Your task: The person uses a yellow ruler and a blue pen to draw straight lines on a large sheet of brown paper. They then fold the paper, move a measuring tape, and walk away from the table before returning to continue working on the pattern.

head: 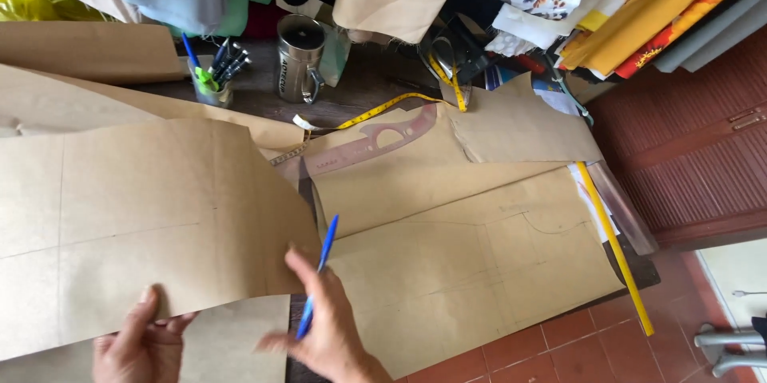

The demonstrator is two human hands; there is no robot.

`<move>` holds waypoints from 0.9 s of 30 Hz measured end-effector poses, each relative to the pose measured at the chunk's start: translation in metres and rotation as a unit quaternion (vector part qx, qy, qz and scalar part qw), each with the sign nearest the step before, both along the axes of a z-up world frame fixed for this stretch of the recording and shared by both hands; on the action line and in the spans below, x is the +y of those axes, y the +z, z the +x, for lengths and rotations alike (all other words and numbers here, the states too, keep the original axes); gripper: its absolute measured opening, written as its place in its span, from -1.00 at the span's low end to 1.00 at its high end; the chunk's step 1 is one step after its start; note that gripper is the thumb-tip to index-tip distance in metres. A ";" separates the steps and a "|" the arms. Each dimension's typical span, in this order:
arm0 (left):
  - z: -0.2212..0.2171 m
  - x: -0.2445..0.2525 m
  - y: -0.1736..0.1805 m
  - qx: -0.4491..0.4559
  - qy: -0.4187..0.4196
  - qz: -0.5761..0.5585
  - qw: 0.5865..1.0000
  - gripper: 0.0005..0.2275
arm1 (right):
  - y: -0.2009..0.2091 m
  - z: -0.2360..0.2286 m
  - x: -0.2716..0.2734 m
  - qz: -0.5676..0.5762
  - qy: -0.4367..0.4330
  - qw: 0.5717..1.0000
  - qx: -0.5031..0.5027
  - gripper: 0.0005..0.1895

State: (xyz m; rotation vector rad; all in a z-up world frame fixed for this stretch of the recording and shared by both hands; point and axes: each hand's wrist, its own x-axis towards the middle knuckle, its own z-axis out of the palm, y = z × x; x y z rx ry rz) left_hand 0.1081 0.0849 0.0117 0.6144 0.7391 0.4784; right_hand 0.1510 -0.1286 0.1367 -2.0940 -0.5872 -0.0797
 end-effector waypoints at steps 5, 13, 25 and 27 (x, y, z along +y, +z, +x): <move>0.016 -0.075 0.049 0.004 -0.025 0.014 1.000 -0.90 | -0.002 0.015 -0.032 -0.009 -0.063 0.987 -0.145 -0.52; 0.045 -0.089 0.077 0.062 -0.037 0.123 0.990 -0.68 | 0.031 0.072 -0.172 0.013 -0.106 0.951 -0.291 -0.80; 0.129 -0.189 0.108 -0.070 -0.085 0.041 0.993 -0.75 | 0.054 0.175 -0.440 -0.300 -0.199 0.789 -0.499 -0.71; 0.157 -0.218 0.138 -0.021 -0.237 0.087 0.967 -0.90 | 0.061 0.192 -0.471 -0.310 -0.194 0.770 -0.523 -0.66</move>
